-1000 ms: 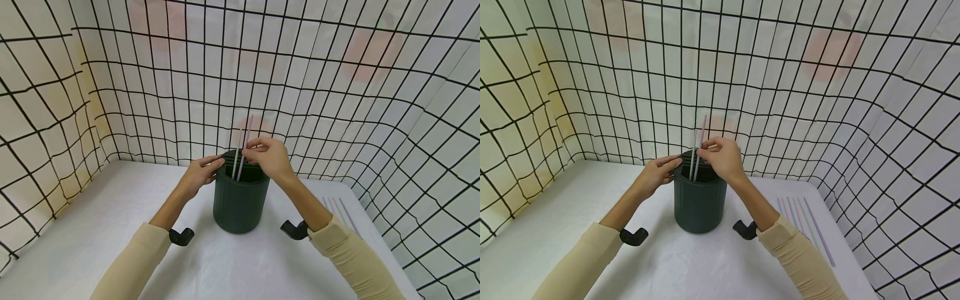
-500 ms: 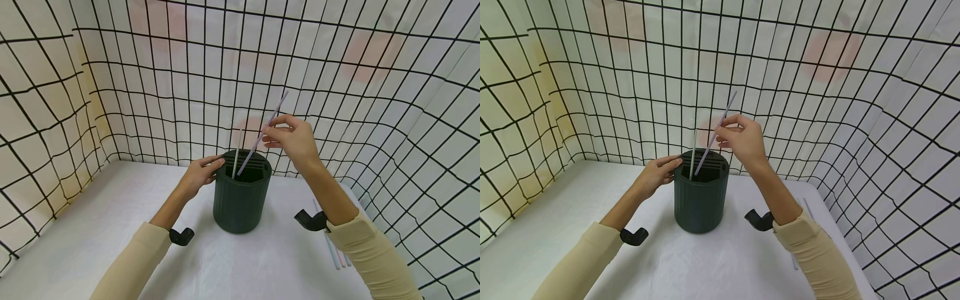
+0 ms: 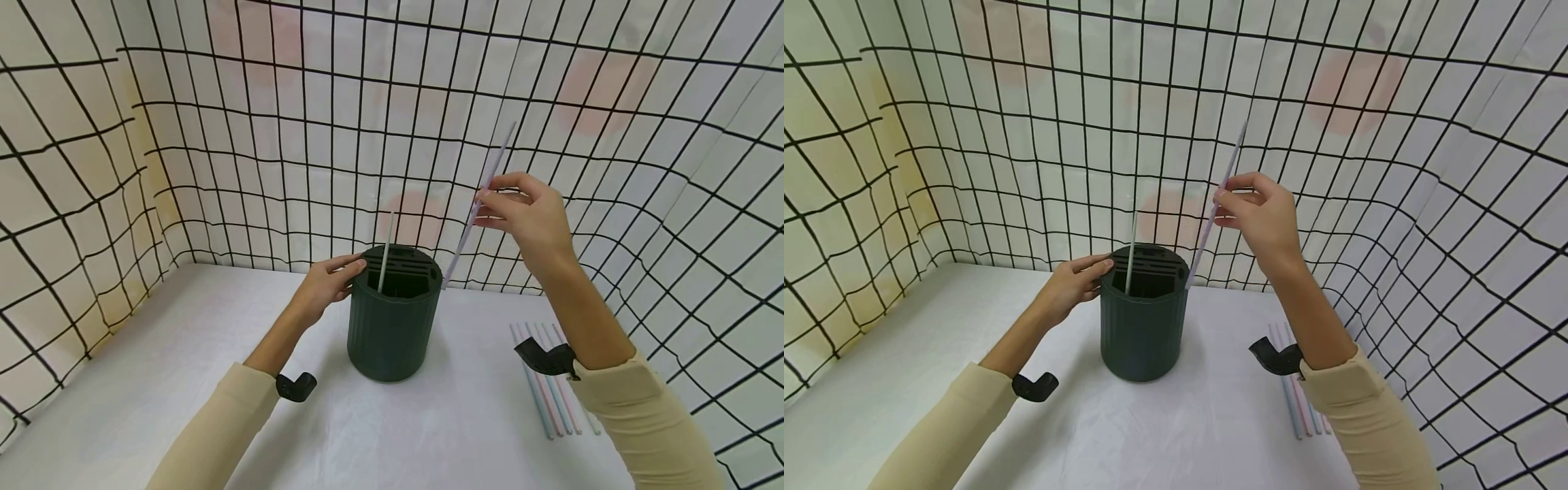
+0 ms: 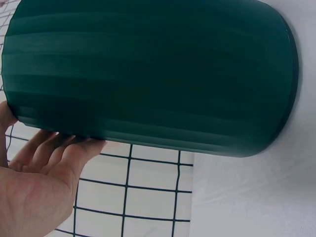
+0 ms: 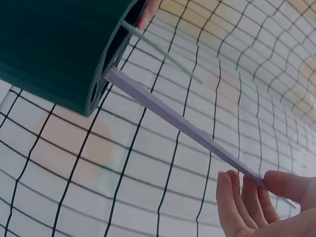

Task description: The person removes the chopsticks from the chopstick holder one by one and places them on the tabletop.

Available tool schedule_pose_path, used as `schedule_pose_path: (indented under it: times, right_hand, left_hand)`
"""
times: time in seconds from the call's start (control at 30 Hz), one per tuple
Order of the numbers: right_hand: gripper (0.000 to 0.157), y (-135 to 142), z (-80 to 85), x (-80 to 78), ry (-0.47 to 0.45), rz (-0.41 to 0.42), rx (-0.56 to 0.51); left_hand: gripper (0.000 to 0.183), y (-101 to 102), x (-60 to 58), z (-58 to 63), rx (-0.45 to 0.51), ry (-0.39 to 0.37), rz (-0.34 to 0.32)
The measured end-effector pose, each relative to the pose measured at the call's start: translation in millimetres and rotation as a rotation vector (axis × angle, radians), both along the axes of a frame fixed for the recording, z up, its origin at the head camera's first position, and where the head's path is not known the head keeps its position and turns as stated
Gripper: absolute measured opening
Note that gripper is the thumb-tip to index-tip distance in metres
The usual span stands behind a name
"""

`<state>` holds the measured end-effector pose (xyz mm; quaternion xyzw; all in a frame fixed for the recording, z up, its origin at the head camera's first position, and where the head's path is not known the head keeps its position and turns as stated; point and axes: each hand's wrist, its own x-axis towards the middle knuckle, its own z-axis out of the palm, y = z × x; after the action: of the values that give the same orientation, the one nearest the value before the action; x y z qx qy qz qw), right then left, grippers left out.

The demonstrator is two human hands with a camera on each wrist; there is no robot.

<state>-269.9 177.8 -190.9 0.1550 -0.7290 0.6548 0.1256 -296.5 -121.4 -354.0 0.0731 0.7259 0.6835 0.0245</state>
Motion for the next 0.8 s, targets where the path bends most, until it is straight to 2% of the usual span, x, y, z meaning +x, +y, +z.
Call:
schedule_pose_path:
  times: [0.17,0.37,0.6,0.8]
  right_hand:
    - [0.032,15.9,-5.2,-2.0,-0.031,0.003,-0.018]
    - [0.038,37.9,-20.1,-4.4,-0.079,-0.022,-0.029]
    - [0.038,66.6,-47.5,-8.8,-0.124,-0.056,-0.02]
    - [0.025,96.2,-78.9,-10.9,-0.221,-0.054,-0.06]
  left_hand:
    - [0.058,-1.9,0.3,-0.3,0.003,0.002,0.005]
    - [0.058,-0.7,0.8,0.2,0.008,0.001,0.003]
    - [0.057,0.2,0.3,-0.5,0.003,0.006,0.005]
    - [0.056,0.8,-0.7,-0.8,0.009,0.002,0.002]
